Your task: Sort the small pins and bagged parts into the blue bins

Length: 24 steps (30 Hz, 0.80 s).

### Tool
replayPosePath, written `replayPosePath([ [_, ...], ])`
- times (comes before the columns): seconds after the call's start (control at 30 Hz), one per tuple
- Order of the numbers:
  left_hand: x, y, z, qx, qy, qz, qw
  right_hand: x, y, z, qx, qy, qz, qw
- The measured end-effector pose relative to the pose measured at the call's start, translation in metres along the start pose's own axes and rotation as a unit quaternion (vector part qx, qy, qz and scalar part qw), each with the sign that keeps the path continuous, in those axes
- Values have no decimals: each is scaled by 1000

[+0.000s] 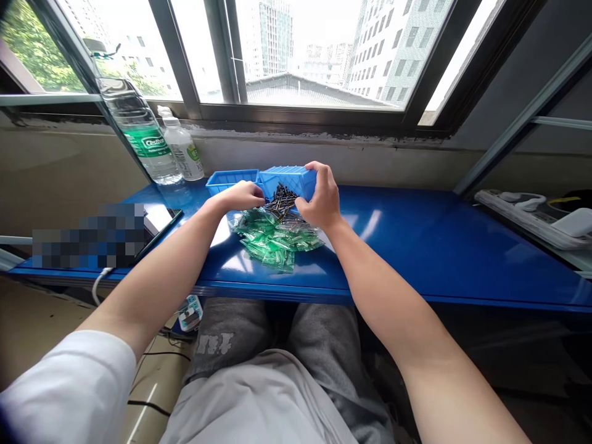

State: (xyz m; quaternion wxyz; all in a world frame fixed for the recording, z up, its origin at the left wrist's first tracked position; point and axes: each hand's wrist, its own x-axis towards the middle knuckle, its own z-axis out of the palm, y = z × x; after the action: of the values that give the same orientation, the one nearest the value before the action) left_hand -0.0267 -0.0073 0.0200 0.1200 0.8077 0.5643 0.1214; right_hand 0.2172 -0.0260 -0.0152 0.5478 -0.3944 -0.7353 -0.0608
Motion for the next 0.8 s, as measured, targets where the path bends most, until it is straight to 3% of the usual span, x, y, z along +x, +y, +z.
replayPosePath([
  [0.6,-2,4,0,-8,-10,-11,1000,10,-3,-17,1,-16,3,1000],
  [0.8,-3,6,-1,-14,-7,-8,1000,14,-7,-27,28,-21,49,998],
])
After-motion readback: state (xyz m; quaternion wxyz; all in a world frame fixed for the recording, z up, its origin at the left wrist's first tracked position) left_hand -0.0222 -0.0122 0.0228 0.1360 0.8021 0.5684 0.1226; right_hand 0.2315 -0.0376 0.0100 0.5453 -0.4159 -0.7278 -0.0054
